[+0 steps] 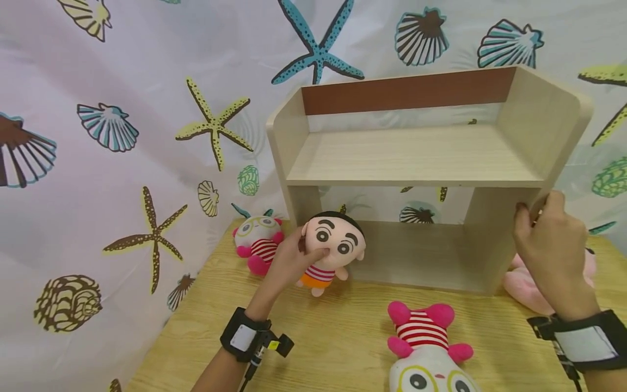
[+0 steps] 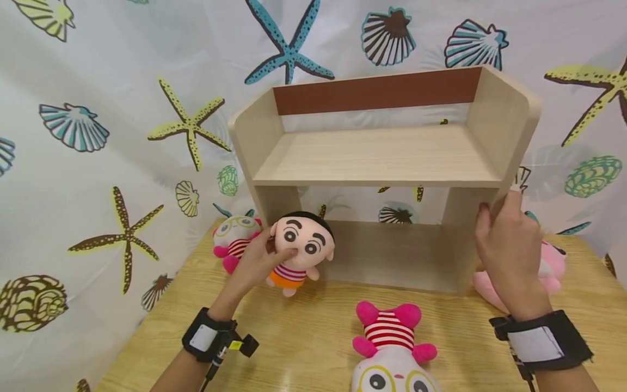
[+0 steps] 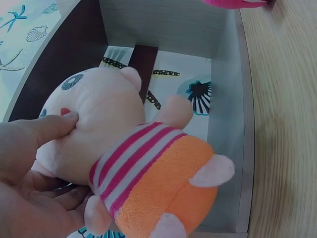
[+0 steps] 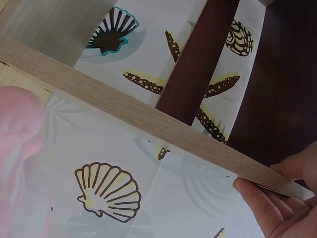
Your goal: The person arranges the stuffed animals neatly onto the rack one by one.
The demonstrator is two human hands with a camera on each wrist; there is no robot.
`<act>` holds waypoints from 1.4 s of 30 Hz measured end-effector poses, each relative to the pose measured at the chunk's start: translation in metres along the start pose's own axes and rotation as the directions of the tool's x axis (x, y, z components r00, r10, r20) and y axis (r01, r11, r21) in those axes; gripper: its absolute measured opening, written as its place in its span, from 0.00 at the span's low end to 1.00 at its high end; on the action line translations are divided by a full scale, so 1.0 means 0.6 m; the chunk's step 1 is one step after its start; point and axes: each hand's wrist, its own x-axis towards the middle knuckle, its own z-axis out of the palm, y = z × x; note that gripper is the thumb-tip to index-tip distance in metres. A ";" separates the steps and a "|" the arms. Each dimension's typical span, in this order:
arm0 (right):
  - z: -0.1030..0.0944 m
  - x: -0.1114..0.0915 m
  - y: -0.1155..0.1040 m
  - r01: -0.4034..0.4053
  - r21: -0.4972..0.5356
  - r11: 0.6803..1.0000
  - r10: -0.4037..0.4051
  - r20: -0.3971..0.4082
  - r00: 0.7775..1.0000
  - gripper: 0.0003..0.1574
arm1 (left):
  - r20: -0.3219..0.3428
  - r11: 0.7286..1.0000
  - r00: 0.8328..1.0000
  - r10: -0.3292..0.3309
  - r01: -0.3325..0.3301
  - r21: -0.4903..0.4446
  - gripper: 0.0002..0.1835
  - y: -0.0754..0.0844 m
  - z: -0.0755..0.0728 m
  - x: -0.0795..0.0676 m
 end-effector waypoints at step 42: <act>-0.002 -0.001 -0.002 -0.004 -0.008 1.000 0.004 0.018 1.000 0.20 | -0.040 0.939 0.998 0.048 -0.059 -0.338 0.31 0.015 0.054 0.055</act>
